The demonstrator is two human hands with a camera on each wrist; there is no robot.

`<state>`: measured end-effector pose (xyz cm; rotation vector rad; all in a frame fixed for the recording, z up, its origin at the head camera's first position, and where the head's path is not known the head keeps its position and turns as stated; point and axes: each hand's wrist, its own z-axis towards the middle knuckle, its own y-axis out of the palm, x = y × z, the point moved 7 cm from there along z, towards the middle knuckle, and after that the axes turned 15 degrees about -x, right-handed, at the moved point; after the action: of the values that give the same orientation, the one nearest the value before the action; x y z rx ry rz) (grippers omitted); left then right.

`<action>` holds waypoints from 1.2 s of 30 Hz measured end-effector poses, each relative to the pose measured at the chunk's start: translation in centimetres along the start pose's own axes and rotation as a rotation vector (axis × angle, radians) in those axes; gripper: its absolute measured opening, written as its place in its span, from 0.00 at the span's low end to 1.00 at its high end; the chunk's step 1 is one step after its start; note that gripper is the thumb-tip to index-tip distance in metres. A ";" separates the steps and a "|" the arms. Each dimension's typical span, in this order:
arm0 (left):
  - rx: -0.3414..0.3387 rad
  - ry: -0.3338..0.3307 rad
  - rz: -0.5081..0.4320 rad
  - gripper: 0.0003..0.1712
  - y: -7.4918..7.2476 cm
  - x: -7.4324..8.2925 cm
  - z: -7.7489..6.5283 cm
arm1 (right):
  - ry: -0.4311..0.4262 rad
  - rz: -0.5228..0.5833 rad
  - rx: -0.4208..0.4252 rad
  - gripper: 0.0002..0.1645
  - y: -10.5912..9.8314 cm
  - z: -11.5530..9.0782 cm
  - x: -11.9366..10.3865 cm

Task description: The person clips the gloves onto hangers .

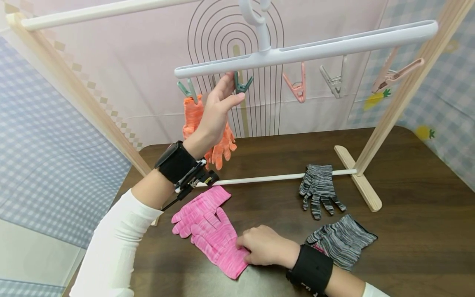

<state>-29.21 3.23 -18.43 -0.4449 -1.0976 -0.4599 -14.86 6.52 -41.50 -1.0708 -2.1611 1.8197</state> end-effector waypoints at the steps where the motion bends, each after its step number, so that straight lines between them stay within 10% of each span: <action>1: 0.000 0.002 0.000 0.37 0.0 0.0 0.0 | 0.001 -0.011 0.002 0.11 0.1 0.0 0.0; 36: 0.045 -0.006 -0.006 0.30 -0.5 -0.5 0.8 | 0.036 -0.102 -0.009 0.18 0.8 0.1 -0.4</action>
<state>-30.24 3.34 -18.57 -0.4043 -1.1130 -0.4385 -14.27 6.20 -42.13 -0.9683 -2.1632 1.7349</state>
